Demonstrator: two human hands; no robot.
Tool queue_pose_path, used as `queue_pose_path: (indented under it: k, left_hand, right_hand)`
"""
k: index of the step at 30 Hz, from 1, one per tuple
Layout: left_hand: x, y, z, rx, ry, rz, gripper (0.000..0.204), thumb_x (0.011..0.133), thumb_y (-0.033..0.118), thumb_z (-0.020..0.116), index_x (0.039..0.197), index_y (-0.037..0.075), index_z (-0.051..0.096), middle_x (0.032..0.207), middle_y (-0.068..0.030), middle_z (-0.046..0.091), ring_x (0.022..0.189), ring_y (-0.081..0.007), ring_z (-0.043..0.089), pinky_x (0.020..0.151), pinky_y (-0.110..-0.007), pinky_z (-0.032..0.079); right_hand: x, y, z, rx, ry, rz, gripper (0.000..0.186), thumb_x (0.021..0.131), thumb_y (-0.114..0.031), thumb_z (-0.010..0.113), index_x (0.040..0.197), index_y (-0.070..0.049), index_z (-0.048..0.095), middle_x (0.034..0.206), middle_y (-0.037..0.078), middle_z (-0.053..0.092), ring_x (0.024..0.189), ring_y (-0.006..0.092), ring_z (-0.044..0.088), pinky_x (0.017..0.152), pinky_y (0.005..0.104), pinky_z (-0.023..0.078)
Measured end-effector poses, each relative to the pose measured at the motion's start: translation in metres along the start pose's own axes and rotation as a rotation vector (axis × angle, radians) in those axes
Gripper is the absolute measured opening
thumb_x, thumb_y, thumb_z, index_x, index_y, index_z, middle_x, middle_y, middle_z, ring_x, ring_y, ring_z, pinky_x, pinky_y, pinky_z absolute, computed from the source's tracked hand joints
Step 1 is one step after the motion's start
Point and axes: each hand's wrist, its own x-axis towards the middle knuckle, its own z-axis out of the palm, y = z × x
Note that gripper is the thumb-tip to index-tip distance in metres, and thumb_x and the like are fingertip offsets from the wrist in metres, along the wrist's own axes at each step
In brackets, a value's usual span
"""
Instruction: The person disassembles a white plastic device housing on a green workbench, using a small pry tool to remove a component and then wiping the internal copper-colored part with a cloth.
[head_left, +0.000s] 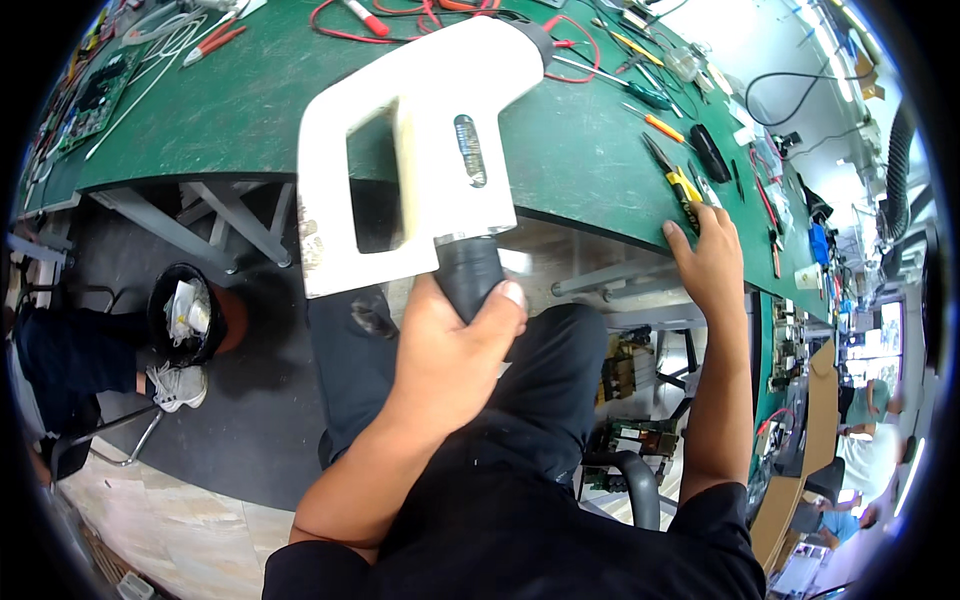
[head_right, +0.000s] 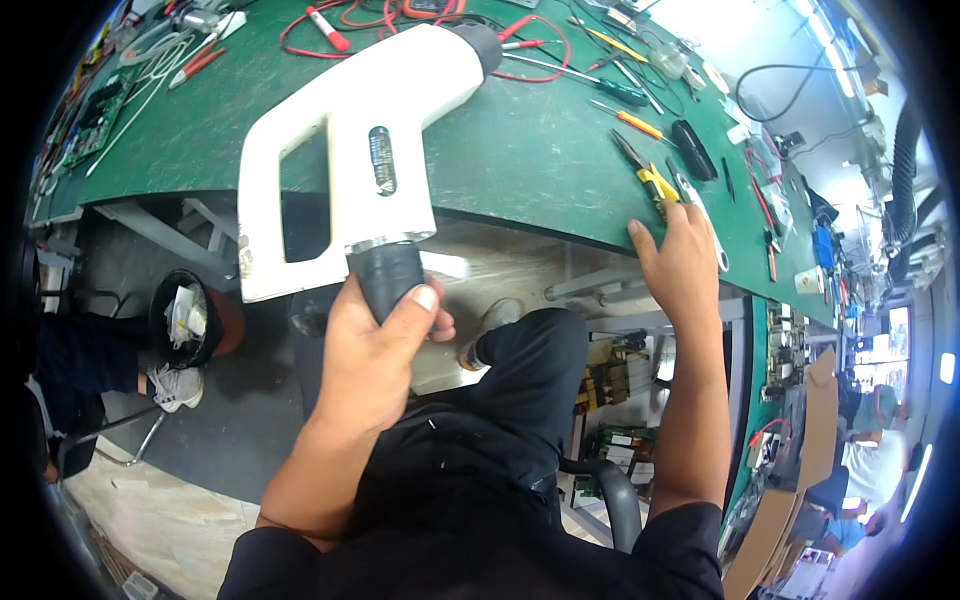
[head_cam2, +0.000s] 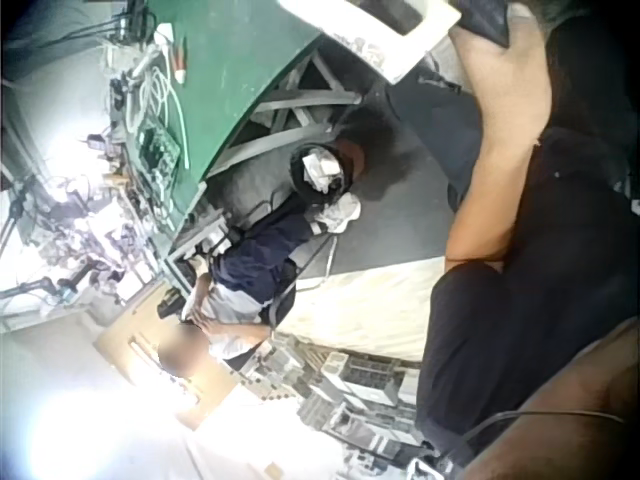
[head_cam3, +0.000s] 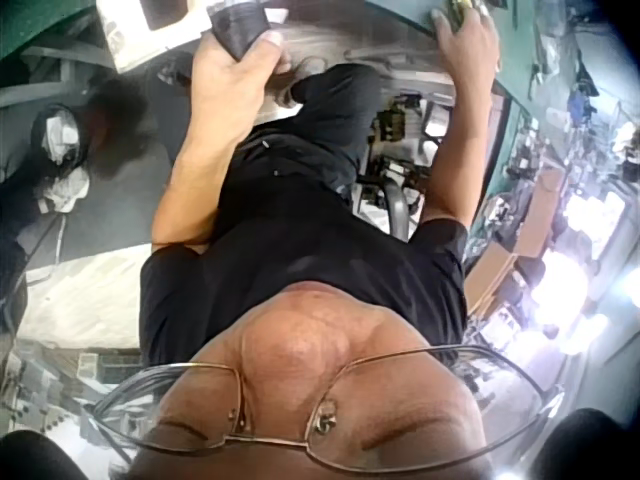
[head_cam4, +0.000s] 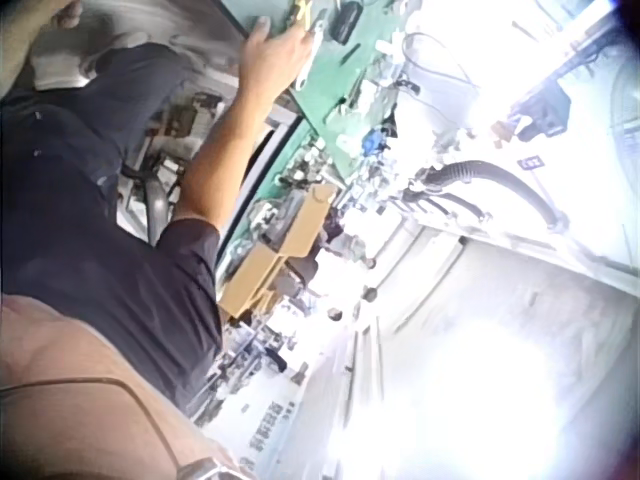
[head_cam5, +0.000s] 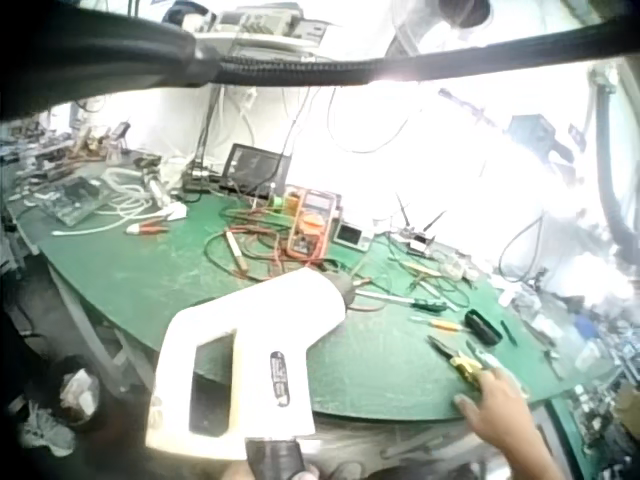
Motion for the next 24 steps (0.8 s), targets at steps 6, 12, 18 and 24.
queue_pose_path:
  k: [6,12,18,24]
  left_hand:
    - [0.000,0.004,-0.003,0.177,0.000,-0.061,0.024,0.099,0.009,0.062,0.120,-0.002,0.056,0.105,-0.0093,0.064,0.084,-0.0150,0.063,0.072,-0.031,0.054]
    - [0.000,0.000,-0.004,0.028,0.027,-0.061,0.034,0.095,0.010,0.066,0.125,-0.003,0.056,0.117,-0.0134,0.066,0.085,-0.0140,0.063,0.070,-0.030,0.053]
    - [0.003,0.001,-0.002,-0.005,0.022,-0.080,0.032,0.094,0.008,0.066,0.122,-0.005,0.057,0.109,-0.0139,0.069,0.083,-0.0126,0.062,0.066,-0.027,0.051]
    - [0.003,0.001,-0.003,0.158,0.001,-0.057,0.035,0.095,0.017,0.066,0.122,-0.002,0.056,0.096,-0.0087,0.064,0.082,-0.0135,0.060,0.066,-0.027,0.045]
  right_hand:
    - [0.023,0.018,0.009,0.018,-0.017,0.044,0.050,0.092,-0.034,0.072,0.123,0.004,0.063,0.118,0.024,0.064,0.114,0.0402,0.059,0.098,0.0473,0.047]
    - [0.035,0.033,0.027,0.123,0.062,0.077,0.036,0.094,-0.026,0.069,0.117,0.001,0.063,0.116,0.022,0.066,0.112,0.0396,0.061,0.095,0.0462,0.048]
    - [0.037,0.087,0.028,0.120,0.193,0.191,0.038,0.097,-0.026,0.064,0.125,-0.001,0.064,0.122,0.023,0.065,0.114,0.0411,0.060,0.099,0.0465,0.047]
    - [0.041,0.135,0.029,0.196,-0.080,0.193,0.042,0.094,-0.032,0.066,0.115,0.004,0.069,0.112,0.026,0.070,0.109,0.0400,0.066,0.096,0.0449,0.050]
